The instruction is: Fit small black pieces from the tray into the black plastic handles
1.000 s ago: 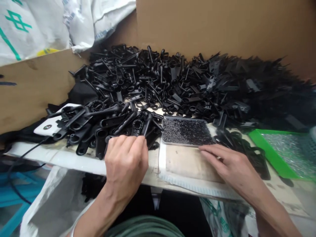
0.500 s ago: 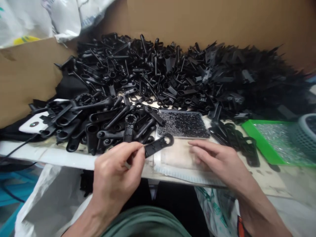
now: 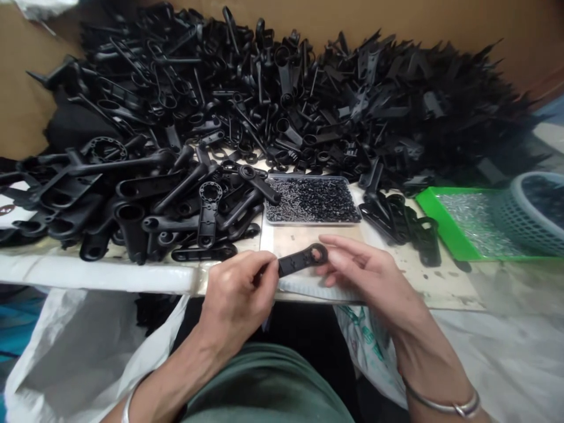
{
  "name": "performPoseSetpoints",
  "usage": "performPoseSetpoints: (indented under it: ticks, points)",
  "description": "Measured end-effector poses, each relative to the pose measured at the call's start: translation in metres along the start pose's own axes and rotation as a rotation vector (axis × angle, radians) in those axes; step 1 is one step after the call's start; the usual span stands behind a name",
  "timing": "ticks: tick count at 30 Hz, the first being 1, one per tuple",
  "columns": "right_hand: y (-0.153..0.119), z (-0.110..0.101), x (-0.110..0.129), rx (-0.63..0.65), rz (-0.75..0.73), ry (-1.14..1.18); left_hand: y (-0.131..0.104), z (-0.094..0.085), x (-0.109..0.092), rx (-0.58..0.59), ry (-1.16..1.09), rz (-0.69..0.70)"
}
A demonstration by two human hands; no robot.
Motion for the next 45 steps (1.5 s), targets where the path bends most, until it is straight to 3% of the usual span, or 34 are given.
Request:
performPoseSetpoints:
  ticks: [6,17,22,28,33,38,45]
  points:
    - [-0.002,0.004,-0.006,-0.008,0.069,0.173,0.0,0.003,-0.003,0.006,0.007,0.004]
    - [0.002,0.013,0.003,0.111,0.136,0.061,0.004,0.008,-0.004,0.106,-0.045,0.026]
    - [-0.001,0.018,-0.001,0.032,0.169,0.187,0.004,0.002,-0.008,0.05,-0.019,0.074]
    - [-0.007,0.029,-0.005,-0.121,0.09,0.388,0.0,-0.004,-0.011,-0.058,0.01,0.089]
    - [-0.004,0.034,-0.006,-0.077,0.113,0.39,0.002,0.0,-0.004,-0.012,0.005,0.073]
    - [-0.009,0.01,-0.009,-0.127,0.158,0.204,0.007,0.003,0.006,0.059,0.021,0.042]
    - [-0.019,-0.027,-0.011,-0.23,0.113,0.136,0.011,0.009,0.013,0.138,0.042,0.006]
Point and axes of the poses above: each hand's wrist, its own y-axis towards the middle knuckle, its own z-axis out of the palm, x = y × z, the point moved 8 cm from there along y, towards the middle knuckle, and after that the axes turned 1 degree about -x, right-handed, at the moved point
